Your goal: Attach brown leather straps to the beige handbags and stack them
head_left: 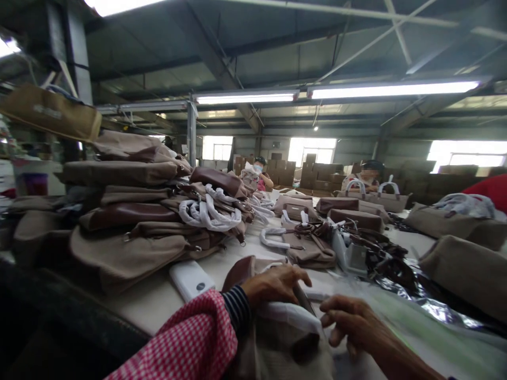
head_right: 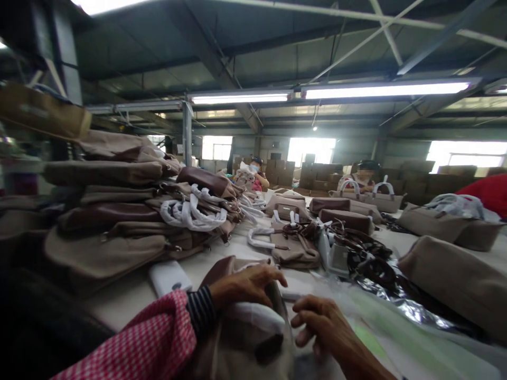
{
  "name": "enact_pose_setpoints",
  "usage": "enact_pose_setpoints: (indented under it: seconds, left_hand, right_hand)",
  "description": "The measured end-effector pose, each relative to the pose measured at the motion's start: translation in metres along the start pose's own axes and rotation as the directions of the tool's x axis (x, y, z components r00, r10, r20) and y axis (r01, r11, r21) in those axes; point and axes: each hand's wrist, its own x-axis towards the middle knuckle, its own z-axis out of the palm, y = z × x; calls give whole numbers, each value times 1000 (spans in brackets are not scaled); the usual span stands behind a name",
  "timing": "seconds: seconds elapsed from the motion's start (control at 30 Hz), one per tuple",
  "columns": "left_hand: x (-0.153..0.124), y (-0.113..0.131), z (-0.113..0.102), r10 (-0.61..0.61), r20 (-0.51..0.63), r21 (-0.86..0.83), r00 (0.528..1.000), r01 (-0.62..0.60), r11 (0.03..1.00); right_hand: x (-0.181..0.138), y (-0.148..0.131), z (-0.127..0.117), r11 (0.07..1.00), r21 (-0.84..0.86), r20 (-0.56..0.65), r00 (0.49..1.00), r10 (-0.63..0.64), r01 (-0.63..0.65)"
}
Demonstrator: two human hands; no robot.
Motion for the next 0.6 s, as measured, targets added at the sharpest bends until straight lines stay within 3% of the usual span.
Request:
enact_pose_setpoints:
  seconds: [0.07, 0.1, 0.17, 0.2, 0.27, 0.33, 0.4, 0.47, 0.6]
  left_hand:
    - [-22, 24, -17, 35, -292, -280, 956, -120, 952]
    - [-37, 34, -28, -25, -466, -349, 884, -158, 924]
    - [-75, 45, -44, -190, -680, -329, 708, -63, 942]
    - [-96, 46, -47, -258, -709, -296, 656, 56, 954]
    - [-136, 41, -43, -396, -625, -232, 673, 323, 917]
    - [-168, 30, -26, -495, -480, -204, 724, 457, 866]
    - [-188, 19, -6, -558, -381, -267, 737, 491, 830]
    - [-196, 9, 9, -619, -333, -396, 712, 490, 777]
    - [-197, -6, 18, -703, -266, -532, 659, 508, 677]
  right_hand:
    - [-23, -1, -9, 998, -32, 70, 996, 63, -61]
    - [-34, -2, -12, 993, -52, 109, 988, 112, -107]
    - [-52, -2, -12, 978, -83, 140, 969, 202, -192]
    - [-58, -1, -9, 972, -80, 136, 964, 229, -220]
    - [-60, 3, -1, 972, -35, 134, 962, 236, -233]
    - [-52, 7, 9, 978, 46, 149, 969, 195, -203]
    - [-43, 6, 19, 972, 124, 191, 966, 176, -202]
    - [-40, 2, 26, 963, 171, 238, 957, 166, -210]
    - [-50, -4, 32, 978, 181, 229, 971, 64, -107]
